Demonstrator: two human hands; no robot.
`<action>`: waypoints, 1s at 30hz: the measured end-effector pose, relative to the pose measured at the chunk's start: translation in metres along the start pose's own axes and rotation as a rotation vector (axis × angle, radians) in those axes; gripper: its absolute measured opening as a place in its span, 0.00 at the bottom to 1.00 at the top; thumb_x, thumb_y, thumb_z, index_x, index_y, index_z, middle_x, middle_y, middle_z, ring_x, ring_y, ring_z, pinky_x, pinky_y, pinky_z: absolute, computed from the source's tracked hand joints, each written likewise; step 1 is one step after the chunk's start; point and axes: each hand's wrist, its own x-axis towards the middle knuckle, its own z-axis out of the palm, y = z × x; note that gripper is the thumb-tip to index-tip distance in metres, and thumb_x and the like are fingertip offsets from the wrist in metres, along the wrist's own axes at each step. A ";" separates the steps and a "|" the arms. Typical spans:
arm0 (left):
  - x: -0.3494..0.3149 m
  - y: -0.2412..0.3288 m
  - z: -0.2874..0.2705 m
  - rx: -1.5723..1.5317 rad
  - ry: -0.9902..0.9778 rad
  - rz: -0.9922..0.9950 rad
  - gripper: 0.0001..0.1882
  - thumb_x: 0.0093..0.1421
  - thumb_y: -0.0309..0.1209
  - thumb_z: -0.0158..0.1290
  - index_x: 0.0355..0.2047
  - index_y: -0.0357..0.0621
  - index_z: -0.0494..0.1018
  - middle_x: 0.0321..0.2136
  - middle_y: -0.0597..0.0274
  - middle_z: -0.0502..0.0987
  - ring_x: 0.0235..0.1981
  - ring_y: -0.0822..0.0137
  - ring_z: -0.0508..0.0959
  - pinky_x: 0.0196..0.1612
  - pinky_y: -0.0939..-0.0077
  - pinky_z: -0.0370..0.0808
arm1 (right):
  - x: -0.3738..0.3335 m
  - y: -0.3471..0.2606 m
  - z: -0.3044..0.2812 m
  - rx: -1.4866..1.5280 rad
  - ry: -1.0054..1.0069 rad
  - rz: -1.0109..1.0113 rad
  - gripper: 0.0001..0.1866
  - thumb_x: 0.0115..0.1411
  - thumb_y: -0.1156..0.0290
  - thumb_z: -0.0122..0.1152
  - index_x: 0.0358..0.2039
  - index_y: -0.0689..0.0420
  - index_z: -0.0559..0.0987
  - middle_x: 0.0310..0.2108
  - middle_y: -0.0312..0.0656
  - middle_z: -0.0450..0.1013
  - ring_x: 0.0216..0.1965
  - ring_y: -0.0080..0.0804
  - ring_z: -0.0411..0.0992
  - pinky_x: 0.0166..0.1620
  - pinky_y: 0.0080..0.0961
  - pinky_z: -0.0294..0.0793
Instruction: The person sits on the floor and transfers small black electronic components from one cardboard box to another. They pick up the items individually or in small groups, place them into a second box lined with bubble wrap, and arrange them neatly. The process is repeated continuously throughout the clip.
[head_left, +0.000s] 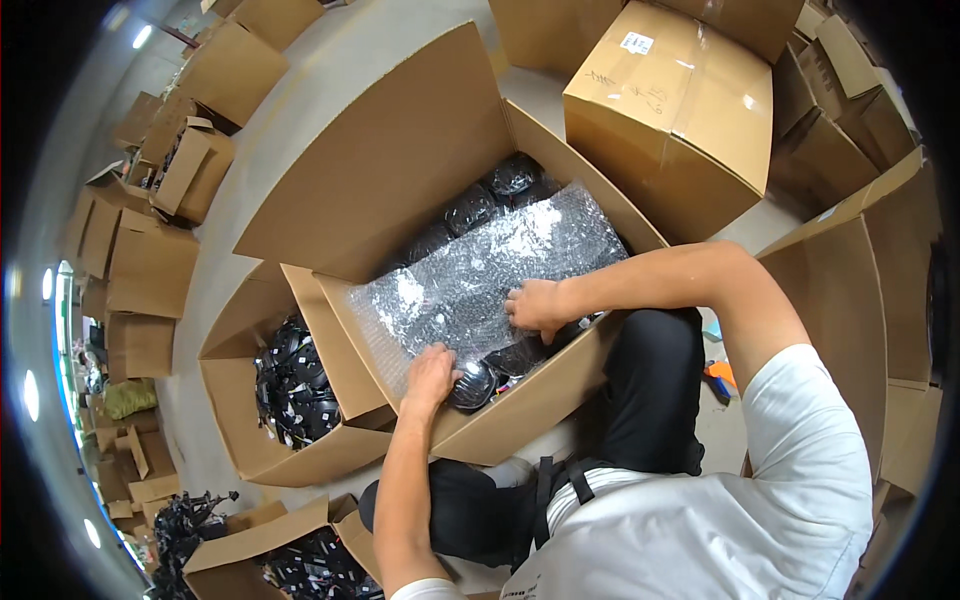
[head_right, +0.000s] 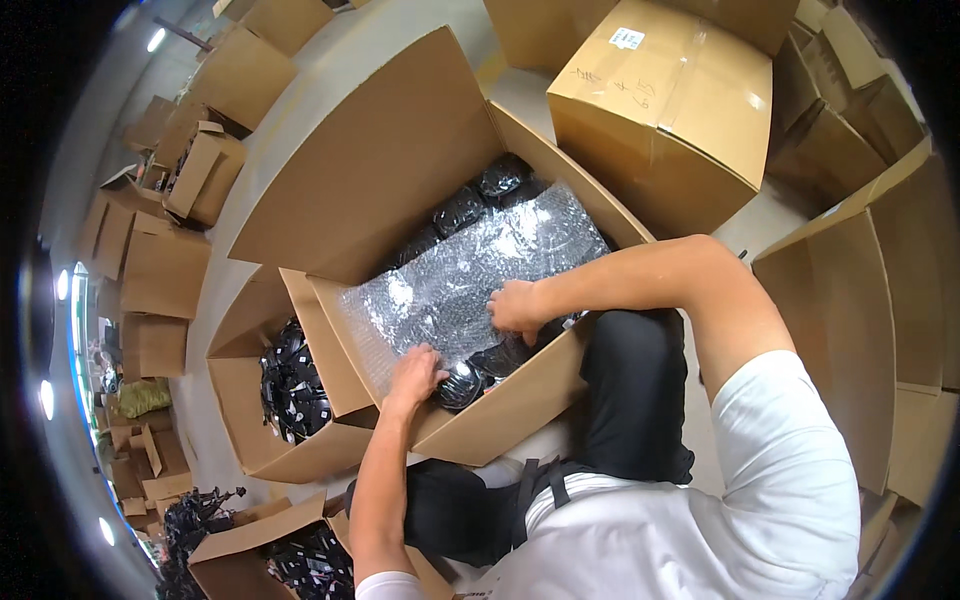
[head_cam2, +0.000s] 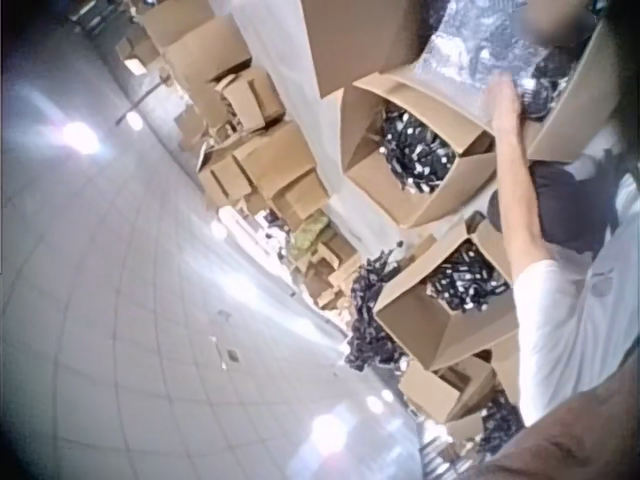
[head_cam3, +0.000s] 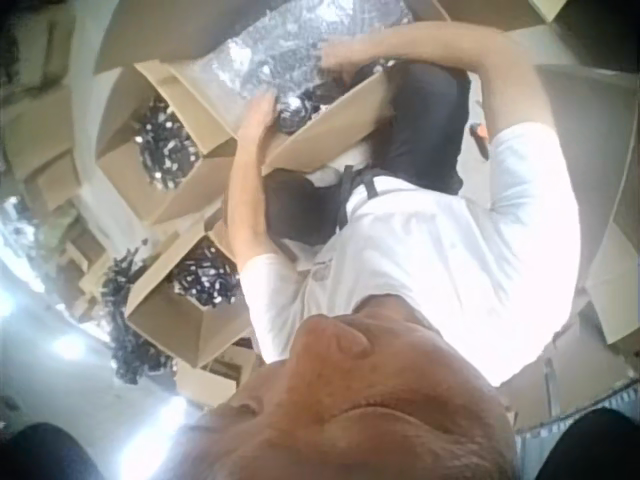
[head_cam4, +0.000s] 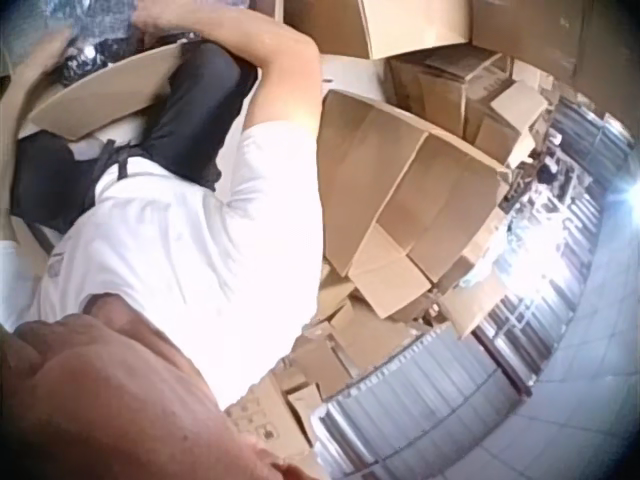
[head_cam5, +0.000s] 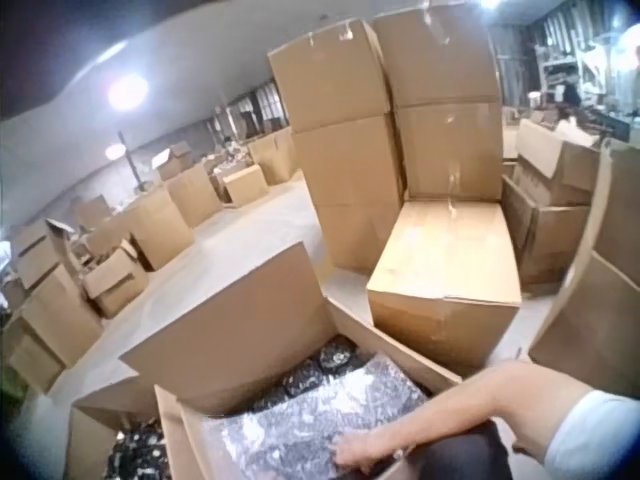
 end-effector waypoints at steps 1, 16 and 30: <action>-0.002 -0.006 0.009 -0.041 0.027 -0.036 0.15 0.58 0.34 0.60 0.39 0.36 0.72 0.37 0.44 0.76 0.44 0.45 0.78 0.45 0.50 0.75 | -0.002 0.000 0.000 -0.018 0.085 -0.026 0.23 0.51 0.56 0.72 0.43 0.57 0.82 0.50 0.46 0.76 0.52 0.44 0.75 0.49 0.43 0.78; -0.027 -0.045 -0.192 0.072 0.545 -0.007 0.08 0.61 0.28 0.55 0.39 0.41 0.79 0.30 0.45 0.80 0.34 0.42 0.80 0.37 0.52 0.77 | -0.052 0.131 -0.151 -0.164 0.732 0.574 0.06 0.53 0.72 0.60 0.26 0.55 0.85 0.29 0.47 0.82 0.34 0.47 0.82 0.36 0.42 0.82; -0.071 -0.014 -0.069 0.405 0.399 -0.087 0.05 0.55 0.27 0.54 0.31 0.45 0.78 0.29 0.55 0.78 0.35 0.55 0.81 0.39 0.60 0.76 | -0.106 0.090 -0.062 -0.259 0.807 0.261 0.02 0.53 0.71 0.58 0.28 0.52 0.78 0.32 0.38 0.75 0.41 0.37 0.75 0.44 0.32 0.74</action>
